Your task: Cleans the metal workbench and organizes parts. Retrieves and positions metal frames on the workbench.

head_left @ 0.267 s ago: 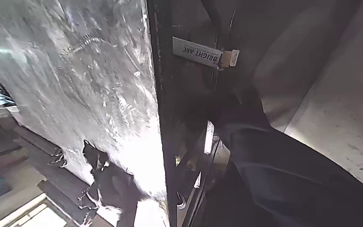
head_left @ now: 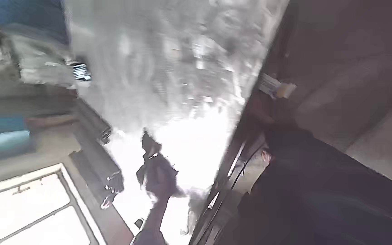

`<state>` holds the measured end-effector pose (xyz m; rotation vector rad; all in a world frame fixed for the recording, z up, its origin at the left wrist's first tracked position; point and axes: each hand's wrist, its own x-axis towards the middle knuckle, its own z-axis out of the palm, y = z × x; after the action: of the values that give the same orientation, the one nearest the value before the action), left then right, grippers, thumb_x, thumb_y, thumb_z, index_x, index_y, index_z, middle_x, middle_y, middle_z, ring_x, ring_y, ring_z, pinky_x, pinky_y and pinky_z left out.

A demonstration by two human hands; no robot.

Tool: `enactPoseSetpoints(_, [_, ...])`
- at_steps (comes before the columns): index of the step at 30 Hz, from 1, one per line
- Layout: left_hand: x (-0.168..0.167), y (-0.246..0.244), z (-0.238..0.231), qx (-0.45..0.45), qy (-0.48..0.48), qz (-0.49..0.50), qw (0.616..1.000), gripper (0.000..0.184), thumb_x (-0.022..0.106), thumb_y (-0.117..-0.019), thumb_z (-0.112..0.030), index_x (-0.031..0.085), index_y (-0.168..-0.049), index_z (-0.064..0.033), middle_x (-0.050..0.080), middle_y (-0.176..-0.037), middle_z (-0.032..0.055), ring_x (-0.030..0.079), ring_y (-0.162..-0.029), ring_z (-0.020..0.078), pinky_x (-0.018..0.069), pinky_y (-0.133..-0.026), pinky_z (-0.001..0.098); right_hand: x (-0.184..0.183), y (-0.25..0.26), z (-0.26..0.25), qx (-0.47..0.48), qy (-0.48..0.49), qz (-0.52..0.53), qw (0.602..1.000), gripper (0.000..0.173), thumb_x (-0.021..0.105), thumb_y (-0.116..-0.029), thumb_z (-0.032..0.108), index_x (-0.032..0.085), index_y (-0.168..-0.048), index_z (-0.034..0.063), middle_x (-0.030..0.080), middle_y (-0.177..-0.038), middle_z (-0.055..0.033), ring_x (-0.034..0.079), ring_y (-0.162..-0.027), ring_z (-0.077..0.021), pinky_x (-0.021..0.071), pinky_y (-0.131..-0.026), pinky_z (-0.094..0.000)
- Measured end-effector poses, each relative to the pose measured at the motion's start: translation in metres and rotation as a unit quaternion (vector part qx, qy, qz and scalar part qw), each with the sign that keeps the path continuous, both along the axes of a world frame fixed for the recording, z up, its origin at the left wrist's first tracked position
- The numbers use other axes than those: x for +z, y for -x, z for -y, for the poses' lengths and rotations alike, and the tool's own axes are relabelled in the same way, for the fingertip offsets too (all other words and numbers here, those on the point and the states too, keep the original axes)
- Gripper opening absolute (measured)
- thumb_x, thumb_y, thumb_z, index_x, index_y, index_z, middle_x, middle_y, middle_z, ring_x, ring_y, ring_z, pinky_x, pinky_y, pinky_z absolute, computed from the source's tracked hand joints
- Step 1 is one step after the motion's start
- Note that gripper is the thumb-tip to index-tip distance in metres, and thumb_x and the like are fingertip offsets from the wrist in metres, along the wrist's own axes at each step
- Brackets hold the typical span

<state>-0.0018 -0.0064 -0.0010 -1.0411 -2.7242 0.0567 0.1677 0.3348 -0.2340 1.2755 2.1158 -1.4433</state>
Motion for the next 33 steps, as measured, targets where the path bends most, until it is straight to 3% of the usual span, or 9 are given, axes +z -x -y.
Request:
enactPoseSetpoints(3, [0.005,0.000,-0.013,-0.003,-0.030,0.015,0.999,0.049,0.044,-0.1028,-0.036,0.070,-0.129,-0.0037,0.067,-0.126,0.0254,0.065,-0.118,0.0398,0.0520,-0.101,0.0565,0.076,-0.072,-0.015,-0.179,0.113,-0.072,0.975,0.037,0.058,-0.1061,0.022,0.060,-0.128,-0.0080,0.067,-0.117,-0.0240,0.066,-0.105,-0.0302,0.0521,-0.096,-0.0452])
enactPoseSetpoints(6, [0.012,-0.003,-0.014,0.009,-0.048,0.019,0.999,0.046,0.046,-0.1021,-0.037,0.072,-0.127,-0.0101,0.069,-0.122,0.0228,0.069,-0.110,0.0391,0.0569,-0.088,0.0562,0.108,-0.158,0.003,-0.341,-0.085,-0.230,0.907,0.035,0.064,-0.0999,0.018,0.061,-0.120,-0.0100,0.067,-0.100,-0.0139,0.063,-0.082,-0.0101,0.0556,-0.075,-0.0278])
enactPoseSetpoints(8, [0.012,-0.004,-0.015,0.006,-0.067,0.010,0.998,0.039,0.050,-0.1024,-0.034,0.073,-0.126,-0.0145,0.071,-0.117,0.0193,0.071,-0.105,0.0365,0.0581,-0.084,0.0535,0.175,-0.177,-0.021,-0.282,-0.196,-0.316,0.884,0.034,0.063,-0.0990,0.009,0.061,-0.125,-0.0124,0.069,-0.111,-0.0127,0.065,-0.092,0.0006,0.0554,-0.082,-0.0164])
enactPoseSetpoints(13, [0.019,-0.006,-0.022,0.038,-0.104,0.019,0.994,0.037,0.048,-0.1029,-0.033,0.073,-0.124,-0.0149,0.072,-0.118,0.0197,0.071,-0.107,0.0390,0.0572,-0.084,0.0565,0.293,-0.055,-0.079,0.028,-0.442,-0.245,0.862,0.029,0.057,-0.1026,0.015,0.073,-0.126,0.0068,0.069,-0.116,-0.0261,0.067,-0.103,-0.0441,0.0529,-0.087,-0.0594])
enactPoseSetpoints(16, [0.019,-0.012,-0.022,0.119,-0.102,0.037,0.987,0.039,0.047,-0.1038,-0.035,0.072,-0.128,-0.0171,0.070,-0.123,0.0189,0.069,-0.112,0.0384,0.0561,-0.088,0.0564,0.291,0.028,-0.062,0.232,-0.408,-0.170,0.866,0.032,0.058,-0.1008,0.013,0.070,-0.130,0.0135,0.065,-0.121,-0.0274,0.066,-0.102,-0.0481,0.0530,-0.079,-0.0657])
enactPoseSetpoints(21, [0.021,-0.010,-0.025,0.185,-0.163,0.049,0.968,0.039,0.047,-0.1040,-0.034,0.072,-0.128,-0.0156,0.068,-0.127,0.0207,0.068,-0.113,0.0396,0.0558,-0.089,0.0579,0.254,0.057,0.011,0.505,-0.402,-0.348,0.679,0.030,0.055,-0.0978,0.007,0.070,-0.123,0.0047,0.070,-0.098,-0.0209,0.071,-0.089,-0.0389,0.0593,-0.075,-0.0522])
enactPoseSetpoints(27, [0.020,-0.006,-0.014,0.181,-0.218,0.086,0.955,0.036,0.051,-0.1030,-0.032,0.071,-0.131,-0.0193,0.067,-0.130,0.0197,0.068,-0.113,0.0385,0.0561,-0.089,0.0562,0.287,0.121,-0.162,0.220,-0.473,0.009,0.853,0.037,0.051,-0.1044,0.020,0.062,-0.136,0.0037,0.056,-0.134,-0.0336,0.058,-0.117,-0.0557,0.0482,-0.088,-0.0732])
enactPoseSetpoints(30, [0.025,0.001,-0.013,0.170,-0.285,0.108,0.937,0.035,0.056,-0.1008,-0.028,0.072,-0.128,-0.0125,0.067,-0.127,0.0231,0.067,-0.113,0.0404,0.0550,-0.092,0.0566,0.341,0.103,-0.041,0.338,-0.377,-0.044,0.861,0.033,0.055,-0.1025,0.011,0.063,-0.130,-0.0044,0.061,-0.120,-0.0349,0.063,-0.109,-0.0514,0.0512,-0.088,-0.0645])
enactPoseSetpoints(33, [0.032,0.006,0.001,0.185,-0.424,0.164,0.871,0.036,0.057,-0.1004,-0.026,0.072,-0.126,-0.0056,0.069,-0.127,0.0163,0.063,-0.122,0.0253,0.0487,-0.107,0.0420,0.273,0.074,0.068,0.498,-0.347,-0.362,0.708,0.026,0.060,-0.0955,0.009,0.074,-0.117,0.0051,0.072,-0.094,-0.0174,0.072,-0.086,-0.0334,0.0609,-0.074,-0.0462])
